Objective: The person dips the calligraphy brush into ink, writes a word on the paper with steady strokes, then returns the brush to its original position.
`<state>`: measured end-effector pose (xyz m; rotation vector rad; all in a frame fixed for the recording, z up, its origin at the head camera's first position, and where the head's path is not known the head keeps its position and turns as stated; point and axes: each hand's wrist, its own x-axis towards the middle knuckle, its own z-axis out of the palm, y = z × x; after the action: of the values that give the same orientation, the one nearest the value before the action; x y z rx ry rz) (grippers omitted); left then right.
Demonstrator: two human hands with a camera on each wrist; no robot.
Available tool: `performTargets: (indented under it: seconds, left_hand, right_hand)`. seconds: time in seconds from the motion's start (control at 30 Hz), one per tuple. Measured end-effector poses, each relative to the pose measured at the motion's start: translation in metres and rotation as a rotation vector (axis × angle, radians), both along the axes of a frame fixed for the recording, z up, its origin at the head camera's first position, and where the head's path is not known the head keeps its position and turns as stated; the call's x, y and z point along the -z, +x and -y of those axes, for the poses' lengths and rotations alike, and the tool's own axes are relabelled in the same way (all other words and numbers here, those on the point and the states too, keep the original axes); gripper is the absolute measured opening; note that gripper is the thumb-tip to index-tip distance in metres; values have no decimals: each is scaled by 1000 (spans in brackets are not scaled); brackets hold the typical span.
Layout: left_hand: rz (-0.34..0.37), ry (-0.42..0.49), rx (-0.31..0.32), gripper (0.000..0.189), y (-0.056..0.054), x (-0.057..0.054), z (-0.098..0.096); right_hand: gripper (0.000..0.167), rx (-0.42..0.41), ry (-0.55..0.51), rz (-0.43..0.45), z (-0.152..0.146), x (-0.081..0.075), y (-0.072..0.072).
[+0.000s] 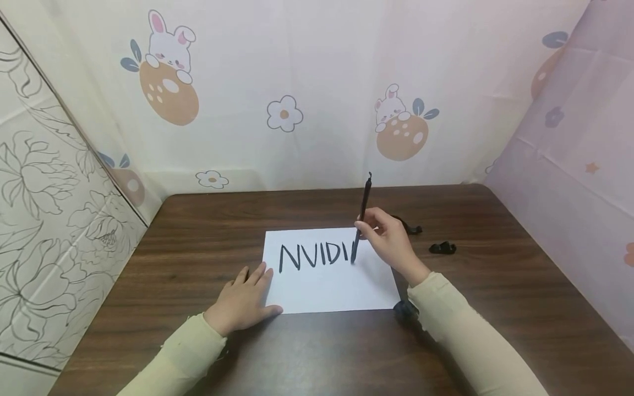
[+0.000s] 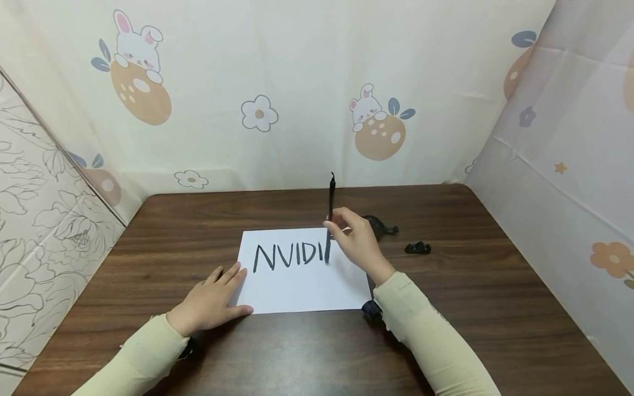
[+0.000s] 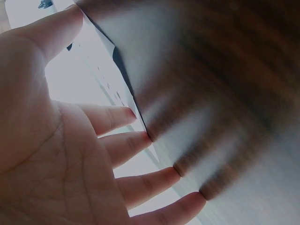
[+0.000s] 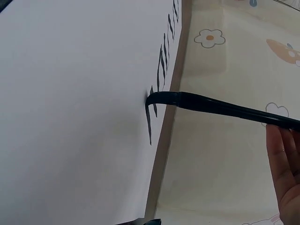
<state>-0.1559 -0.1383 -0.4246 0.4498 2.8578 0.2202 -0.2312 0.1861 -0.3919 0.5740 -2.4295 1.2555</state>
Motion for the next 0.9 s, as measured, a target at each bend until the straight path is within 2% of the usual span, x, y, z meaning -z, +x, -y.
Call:
performTargets:
  seconds: [0.27,0.53,0.9]
  left_hand:
    - [3,-2,-1,89,-2,0,0]
    - [-2,1,7,89,-2,1,1]
    - [1,0,10,88,-1,0,0]
  right_hand:
    - [21,24,-91,-42,-6,-5,-7]
    - [16,80,-148,-111,-10,-11,-14]
    - [18,128,-167,-109,-13,-1,-21]
